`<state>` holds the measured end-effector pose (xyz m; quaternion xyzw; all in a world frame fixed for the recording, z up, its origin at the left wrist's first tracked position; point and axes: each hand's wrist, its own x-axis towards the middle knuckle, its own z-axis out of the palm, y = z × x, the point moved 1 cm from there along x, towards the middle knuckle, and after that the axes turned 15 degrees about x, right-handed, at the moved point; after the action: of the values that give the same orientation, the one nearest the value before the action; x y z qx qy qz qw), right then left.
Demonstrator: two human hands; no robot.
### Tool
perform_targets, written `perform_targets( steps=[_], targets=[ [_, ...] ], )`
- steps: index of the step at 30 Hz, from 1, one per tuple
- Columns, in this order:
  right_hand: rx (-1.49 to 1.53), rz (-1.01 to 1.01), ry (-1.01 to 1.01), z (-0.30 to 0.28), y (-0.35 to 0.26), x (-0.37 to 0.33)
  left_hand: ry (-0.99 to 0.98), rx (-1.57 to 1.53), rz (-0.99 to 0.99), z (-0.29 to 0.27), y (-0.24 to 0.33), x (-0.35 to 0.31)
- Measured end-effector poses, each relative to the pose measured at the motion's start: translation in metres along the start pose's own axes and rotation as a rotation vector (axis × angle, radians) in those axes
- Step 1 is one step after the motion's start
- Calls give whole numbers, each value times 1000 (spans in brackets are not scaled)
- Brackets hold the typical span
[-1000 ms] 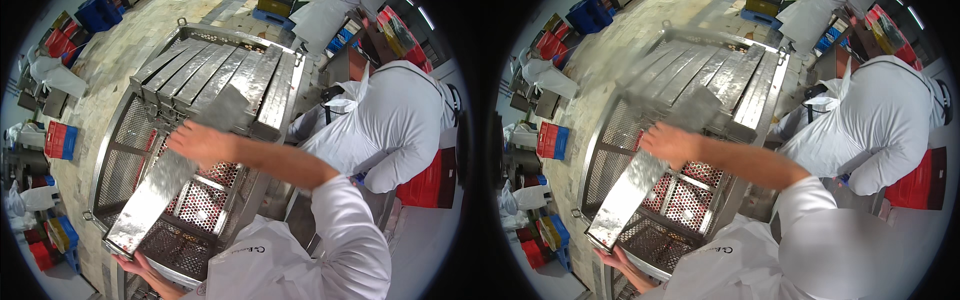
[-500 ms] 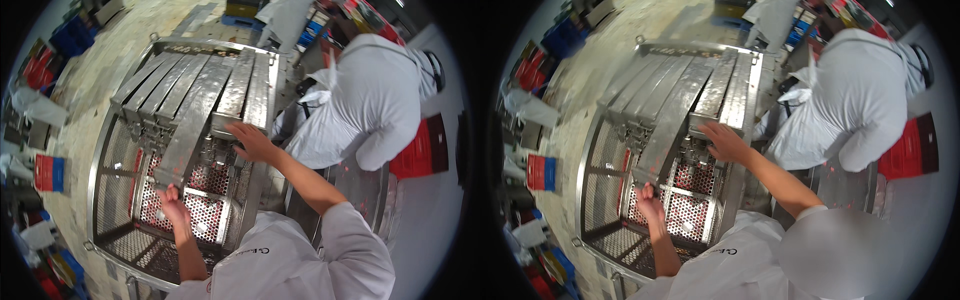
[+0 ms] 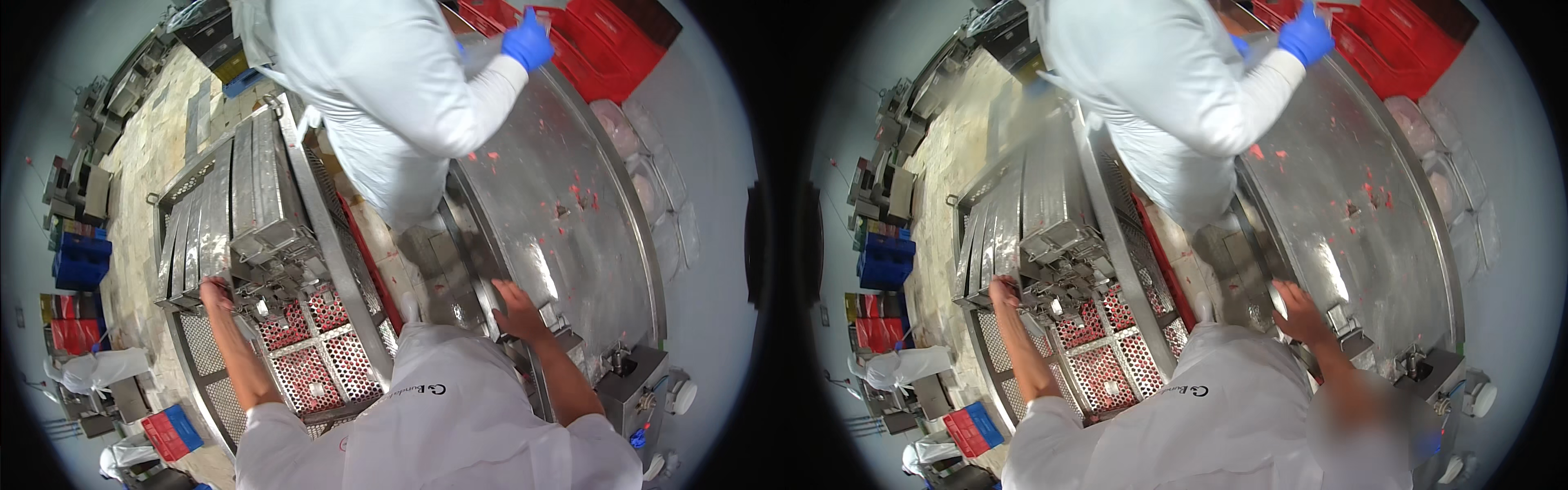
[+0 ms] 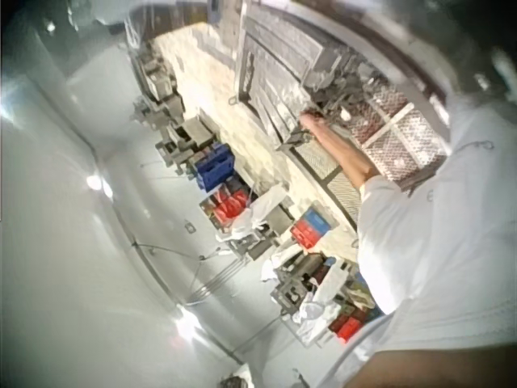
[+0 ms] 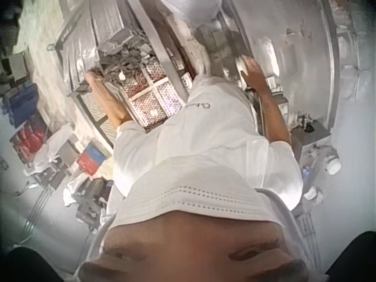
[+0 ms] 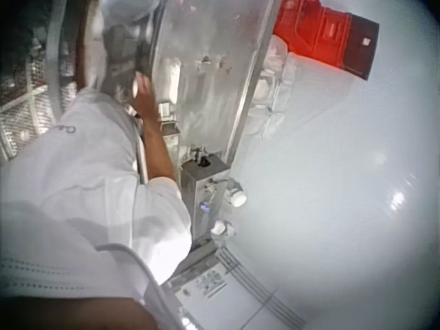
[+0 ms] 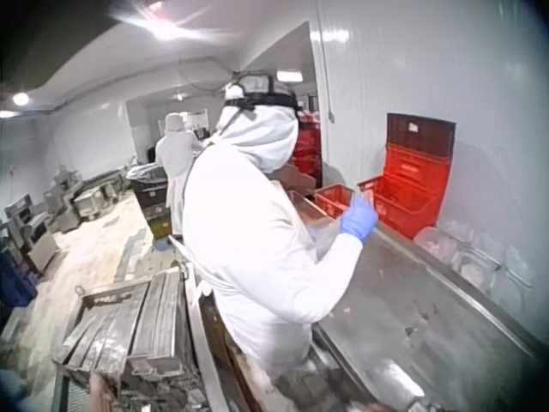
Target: The person repeatedly picks up small metal molds from a stainless steel table and places them into a large perforated metal basket. The person handles the molds one by one, transferring them from the table surface into the basket's compartments.
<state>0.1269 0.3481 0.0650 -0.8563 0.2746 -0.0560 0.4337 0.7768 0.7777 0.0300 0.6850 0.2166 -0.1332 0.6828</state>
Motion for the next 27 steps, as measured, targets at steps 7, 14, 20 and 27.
perform_targets(
  steps=[7, 14, 20, 27],
  targets=[
    [293, 72, -28, -2, 88, -126, -243, 111, -7, -20, -11, -3],
    [154, 243, 758, -80, 124, -298, -44, 850, 463, 95, -217, -175],
    [-192, 799, 1550, -40, 226, -533, -1373, 1142, 811, 340, -424, -611],
    [-110, 1618, 1749, 61, 293, -757, -1765, 1728, -325, 435, -492, -703]
  ],
)
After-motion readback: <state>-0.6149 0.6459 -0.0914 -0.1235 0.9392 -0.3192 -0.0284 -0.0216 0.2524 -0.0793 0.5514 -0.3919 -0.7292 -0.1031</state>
